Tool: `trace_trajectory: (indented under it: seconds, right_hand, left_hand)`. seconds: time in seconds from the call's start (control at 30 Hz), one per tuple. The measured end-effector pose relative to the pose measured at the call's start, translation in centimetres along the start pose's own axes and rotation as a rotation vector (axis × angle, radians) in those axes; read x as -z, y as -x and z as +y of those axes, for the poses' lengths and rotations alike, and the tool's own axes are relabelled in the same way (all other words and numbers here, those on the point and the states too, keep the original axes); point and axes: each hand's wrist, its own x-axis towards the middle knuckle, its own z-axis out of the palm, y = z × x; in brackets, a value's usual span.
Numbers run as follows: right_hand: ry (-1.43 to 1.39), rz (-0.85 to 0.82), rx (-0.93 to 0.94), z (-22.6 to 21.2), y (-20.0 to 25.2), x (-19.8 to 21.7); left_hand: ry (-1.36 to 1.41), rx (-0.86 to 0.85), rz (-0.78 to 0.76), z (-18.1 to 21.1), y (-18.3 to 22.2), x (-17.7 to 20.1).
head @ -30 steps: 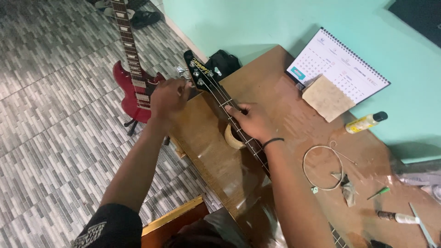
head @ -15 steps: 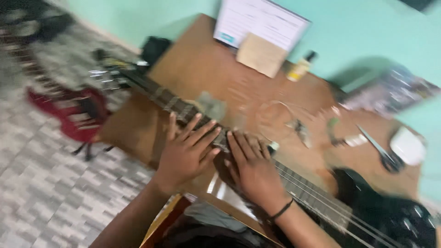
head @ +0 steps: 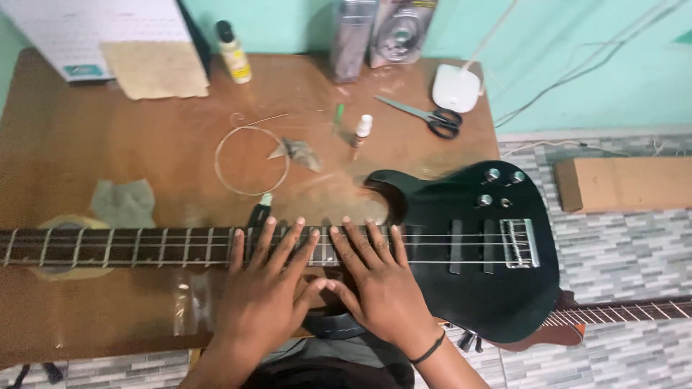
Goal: The person is installing a new string on an electric bass guitar, involving unwinding the string and threading it through the bridge and tuning machine.
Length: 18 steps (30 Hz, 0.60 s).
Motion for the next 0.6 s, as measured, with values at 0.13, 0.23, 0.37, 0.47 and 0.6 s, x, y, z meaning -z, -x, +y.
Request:
trace_trajectory:
  seconds: [0.13, 0.23, 0.37, 0.47, 0.6]
  right_hand:
    - [-0.027, 0.047, -0.083, 1.9, 2.2, -0.3]
    - [0.04, 0.08, -0.077, 1.8, 2.3, -1.3]
    - [0.078, 0.057, -0.183, -0.1, 1.0, -2.1]
    - [0.109, 0.059, -0.173, -1.2, -0.3, -3.1]
    - [0.24, 0.128, -0.139, -2.1, -1.3, -3.6]
  left_hand:
    - [0.021, -0.017, -0.033, 3.4, -2.5, -0.8]
    - [0.105, 0.023, -0.136, 3.6, -4.1, 0.6]
    - [0.282, 0.093, 0.001, -0.6, -6.0, 3.4]
    - [0.205, 0.17, 0.041, -6.3, -7.1, 2.1]
    - [0.192, 0.209, -0.087, -14.6, -8.7, -3.0]
